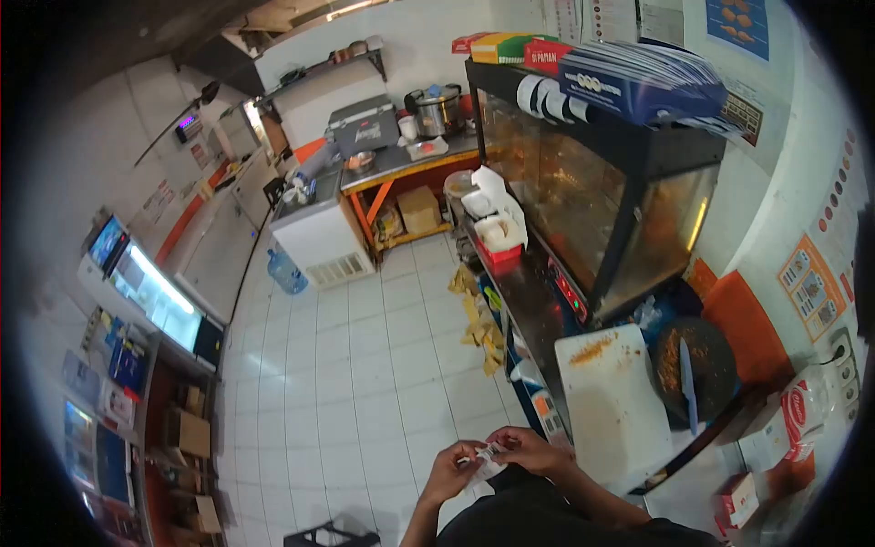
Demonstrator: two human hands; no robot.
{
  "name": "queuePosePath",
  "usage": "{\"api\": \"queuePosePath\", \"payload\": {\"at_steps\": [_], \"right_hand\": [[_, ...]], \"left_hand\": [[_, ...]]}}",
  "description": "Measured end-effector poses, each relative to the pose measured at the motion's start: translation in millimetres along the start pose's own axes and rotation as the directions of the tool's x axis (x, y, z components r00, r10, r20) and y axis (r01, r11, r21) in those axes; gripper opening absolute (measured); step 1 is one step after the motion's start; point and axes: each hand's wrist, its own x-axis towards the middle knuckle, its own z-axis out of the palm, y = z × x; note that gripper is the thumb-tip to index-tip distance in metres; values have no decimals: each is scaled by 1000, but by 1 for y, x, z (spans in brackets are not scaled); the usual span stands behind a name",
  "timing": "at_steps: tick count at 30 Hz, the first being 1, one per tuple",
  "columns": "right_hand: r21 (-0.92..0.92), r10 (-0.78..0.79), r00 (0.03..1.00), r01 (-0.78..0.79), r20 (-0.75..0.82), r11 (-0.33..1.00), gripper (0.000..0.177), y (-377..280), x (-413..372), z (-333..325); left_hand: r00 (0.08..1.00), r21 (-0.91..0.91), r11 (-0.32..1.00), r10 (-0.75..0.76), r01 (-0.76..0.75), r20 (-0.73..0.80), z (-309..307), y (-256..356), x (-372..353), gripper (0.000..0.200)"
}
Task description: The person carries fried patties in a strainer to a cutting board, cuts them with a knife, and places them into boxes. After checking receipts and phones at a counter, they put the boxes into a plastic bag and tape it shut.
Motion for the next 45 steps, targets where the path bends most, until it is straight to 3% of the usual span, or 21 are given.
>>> {"api": "queuePosePath", "payload": {"at_steps": [2,5,7,9,11,13,14,15,16,17,19,20,22,25,28,32,37,38,41,43,45], "right_hand": [[52,-20,999,21,-31,998,35,-15,46,-18],[-132,-225,972,215,-63,968,35,-58,113,-42],[-264,-157,986,139,-48,954,33,-88,159,-58],[-340,-251,964,208,-89,917,29,-135,193,-69],[-788,-597,785,260,-164,558,27,-210,204,-78],[-903,-829,499,189,-251,387,22,-278,201,-93],[-902,-862,375,128,-341,412,20,-305,195,-98],[-892,-876,230,63,-423,447,18,-329,189,-104],[-922,-918,89,-32,-388,386,17,-346,182,-112],[-934,-944,-47,-141,-326,329,17,-360,177,-124],[-875,-955,-224,-400,-194,271,15,-382,174,-139],[-845,-950,-237,-447,-204,293,15,-389,177,-141],[-867,-861,-426,-276,-277,415,14,-405,188,-142],[-862,-805,-548,-274,-225,427,14,-414,207,-152],[-834,-811,-554,-347,-188,430,18,-422,215,-159],[-837,-780,-575,-277,-248,471,14,-424,217,-154],[-780,-745,-578,-275,-333,562,10,-422,214,-140],[-761,-765,-559,-330,-319,559,11,-419,211,-141],[-723,-784,-541,-404,-305,561,21,-421,216,-130],[-760,-802,-494,-362,-335,540,32,-418,221,-121],[-739,-791,-487,-361,-371,569,39,-406,220,-109]], "left_hand": [[995,18,1000,19,-20,94,-30,-4,41,13],[987,181,983,-30,0,160,-65,24,110,21],[988,264,965,-33,-8,151,-84,52,156,27],[994,269,960,57,-80,91,-104,68,205,28],[987,255,954,160,-159,17,-130,77,264,33],[986,13,986,164,-164,-2,-151,80,337,35],[993,8,993,115,-115,-27,-156,98,371,37],[969,-5,970,244,-243,31,-159,114,411,39],[973,83,969,231,-231,14,-155,138,451,39],[912,-125,914,399,-387,99,-150,157,492,41],[892,-172,896,432,-409,134,-134,193,574,45],[840,-283,848,508,-449,189,-118,218,607,47],[736,-443,754,626,-485,259,-85,272,656,50],[555,-557,612,778,-561,295,-35,332,714,56],[350,-491,438,899,-753,264,-8,352,750,51],[352,-409,444,892,-797,282,-3,349,764,48],[334,-24,362,882,-932,332,-9,360,750,53],[158,-7,167,945,-986,286,-7,360,756,52],[112,61,97,928,-993,357,-12,368,756,53],[150,85,126,901,-988,408,-14,373,753,54],[38,135,-17,918,-991,394,-13,375,758,52]]}}
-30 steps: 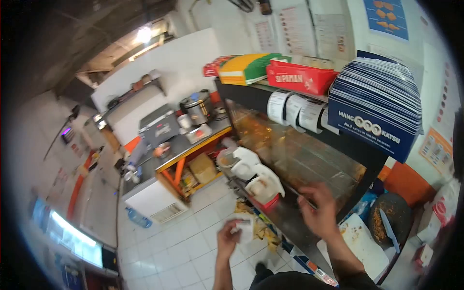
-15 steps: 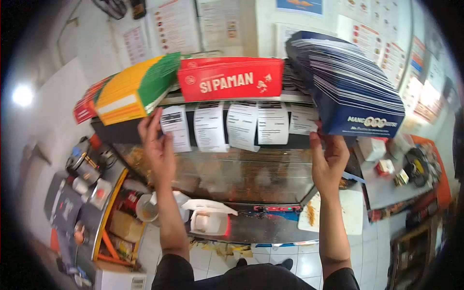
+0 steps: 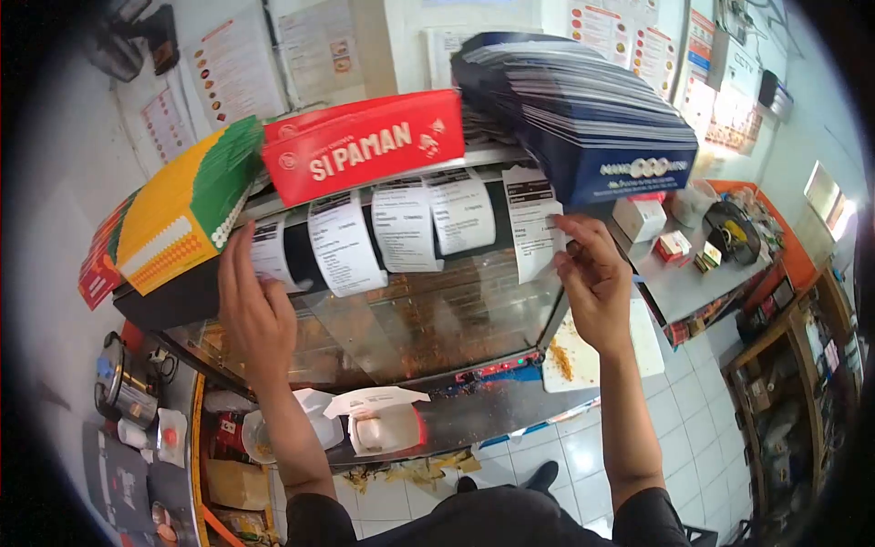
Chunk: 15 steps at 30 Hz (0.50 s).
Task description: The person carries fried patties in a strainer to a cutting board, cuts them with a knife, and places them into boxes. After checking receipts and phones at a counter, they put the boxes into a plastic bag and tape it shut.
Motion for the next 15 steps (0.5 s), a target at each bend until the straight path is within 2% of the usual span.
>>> {"api": "queuePosePath", "payload": {"at_steps": [4,5,8,10,11,12,14,15], "right_hand": [[24,92,995,-91,-46,996,42,-8,-37,-26],[22,91,994,-90,-60,996,42,-8,-47,-36],[6,106,988,-106,-112,994,44,-8,-78,-73],[55,101,982,-93,-162,994,45,-12,-92,-101],[27,103,976,-100,-190,995,46,-12,-101,-118],[17,105,969,-104,-224,994,46,-12,-108,-135],[18,124,955,-123,-271,992,46,-14,-124,-172],[-2,138,945,-145,-297,989,47,-16,-132,-192]], "left_hand": [[998,-10,1000,-16,16,53,0,3,5,48],[996,35,998,-56,54,63,3,6,3,48],[999,67,998,-3,-1,54,7,4,3,48],[997,-12,999,43,-42,58,9,2,1,51],[992,-53,991,124,-124,-8,11,3,-1,51],[989,-6,990,140,-141,-50,11,2,-8,56],[982,244,968,100,-59,-162,7,-14,-34,62],[965,267,962,117,-51,-235,4,-39,-51,43]]}}
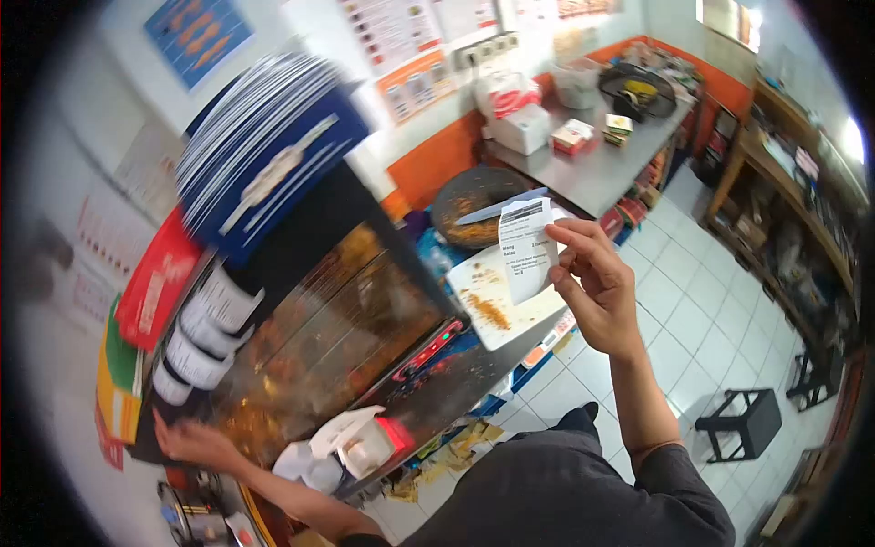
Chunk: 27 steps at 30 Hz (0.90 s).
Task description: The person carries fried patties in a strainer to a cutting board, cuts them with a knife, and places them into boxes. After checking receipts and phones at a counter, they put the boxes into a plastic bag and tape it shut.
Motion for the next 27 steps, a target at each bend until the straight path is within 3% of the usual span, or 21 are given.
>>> {"api": "queuePosePath", "payload": {"at_steps": [1,2,4,6,8,10,11,12,13,14,16,18,21,23,25,27], "right_hand": [[-11,4,999,-5,-42,1000,47,1,0,-22],[-10,12,998,-13,-64,1000,47,2,-1,-44],[-17,17,994,-19,-107,1000,46,4,-3,-88],[-49,26,991,-33,-133,998,46,1,0,-131],[-83,36,988,-49,-151,995,46,-2,2,-176],[-139,48,983,-73,-177,988,46,-8,1,-220],[-168,62,979,-95,-193,981,46,-10,1,-241],[-206,59,977,-101,-204,973,46,-12,-2,-264],[-224,67,981,-107,-179,969,46,-17,-5,-286],[-267,74,964,-143,-255,953,47,-21,-6,-304],[-271,68,919,-185,-389,945,46,-20,-12,-335],[-246,62,863,-210,-501,946,45,-21,-17,-365],[-261,71,809,-269,-584,927,45,-8,-25,-413],[-278,76,794,-298,-603,913,45,3,-30,-445],[-289,85,749,-354,-657,889,45,19,-26,-480],[-303,86,727,-387,-681,871,46,37,-15,-518]], "left_hand": [[964,-95,994,-80,57,-254,-10,43,-7,29],[911,-189,962,-252,198,-327,-15,67,-18,22],[886,-237,900,-415,365,-208,-26,131,-42,23],[880,-449,779,-473,437,38,-21,222,-64,23],[896,-599,672,-386,436,219,-2,317,-90,21],[752,-579,484,-360,656,552,13,418,-108,20],[696,-631,299,-238,716,677,17,467,-108,22],[599,-568,262,-49,780,799,9,513,-97,24],[584,-590,339,132,733,801,20,545,-106,23],[496,-541,161,252,825,831,39,578,-131,26],[360,-457,161,415,875,835,56,652,-148,30],[317,-478,147,578,866,752,84,718,-176,33],[338,-567,164,659,807,672,148,808,-223,48],[188,-454,314,611,834,769,185,870,-217,68],[325,-685,502,625,529,709,248,934,-230,82],[353,-695,404,645,594,677,261,1002,-184,96]]}}
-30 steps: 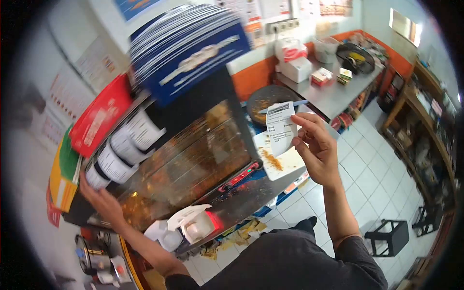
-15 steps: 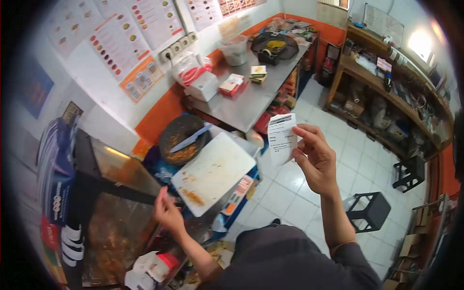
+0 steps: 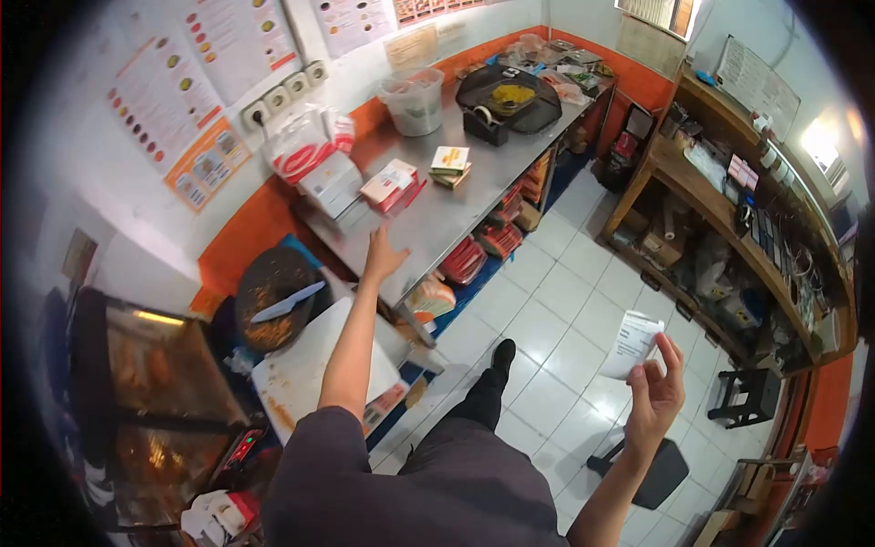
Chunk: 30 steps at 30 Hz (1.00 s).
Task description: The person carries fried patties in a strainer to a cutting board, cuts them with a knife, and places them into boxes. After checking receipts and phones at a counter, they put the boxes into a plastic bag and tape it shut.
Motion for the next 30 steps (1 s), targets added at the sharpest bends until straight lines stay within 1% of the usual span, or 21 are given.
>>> {"api": "queuePosePath", "payload": {"at_steps": [1,3,4,6,7,8,10,11,12,13,14,15,16,18,20,21,23,24,26,28,30], "right_hand": [[-23,14,1000,-15,-20,1000,45,15,21,-7],[-66,32,998,-35,-52,997,45,46,65,-17],[-77,29,999,-32,-39,996,45,64,91,-23],[-137,87,995,-92,-38,986,48,99,141,-35],[-117,128,989,-136,-72,984,50,112,164,-38],[-136,147,987,-155,-67,979,50,122,187,-43],[-169,234,971,-240,-54,956,51,136,227,-56],[-200,303,951,-309,-60,930,44,131,250,-51],[-217,317,940,-338,-125,916,44,139,272,-55],[-268,398,914,-404,-78,875,43,148,288,-63],[-314,482,875,-468,-37,826,41,155,302,-67],[-321,488,872,-475,-44,819,40,163,319,-65],[-328,494,868,-479,-42,814,39,170,337,-60],[-278,469,883,-457,-27,845,37,190,363,-59],[-280,474,880,-465,-39,840,37,204,392,-61],[-286,455,890,-444,-30,849,38,211,404,-63],[-279,446,894,-439,-41,854,40,217,425,-70],[-267,441,896,-438,-50,859,41,219,438,-74],[-241,423,905,-422,-50,874,44,230,465,-89],[-194,349,933,-359,-83,913,47,235,482,-107],[-156,347,933,-358,-97,920,50,247,498,-128]], "left_hand": [[1000,-14,1000,-2,2,-2,19,12,40,96],[979,32,999,26,-20,-201,62,28,111,121],[979,20,1000,13,-9,-205,88,27,141,121],[946,25,956,-285,292,-154,148,6,198,142],[922,-42,942,-333,332,-196,178,-6,214,148],[919,-43,936,-352,351,-176,196,-12,225,148],[911,1,970,-226,241,-345,224,-28,247,136],[929,-220,968,-185,117,-320,233,-56,255,128],[947,-441,897,-133,-10,-293,249,-77,267,121],[952,-455,890,-120,-22,-281,231,-41,262,107],[980,-398,917,-94,17,-175,229,-58,270,101],[950,-197,980,-61,-1,-306,234,-70,266,99],[964,-207,978,-48,-8,-261,220,-50,267,100],[953,-119,992,2,-39,-302,207,-14,266,101],[958,-62,997,-63,48,-281,210,-21,264,101],[965,-63,997,-53,38,-257,214,-20,265,101],[951,-44,997,-69,58,-301,213,18,258,101],[961,-43,998,-63,53,-269,215,25,253,101],[937,-166,982,-141,92,-319,230,53,257,102],[943,-165,978,-172,128,-286,245,90,256,103],[946,-309,943,-209,127,-249,266,126,264,104]]}}
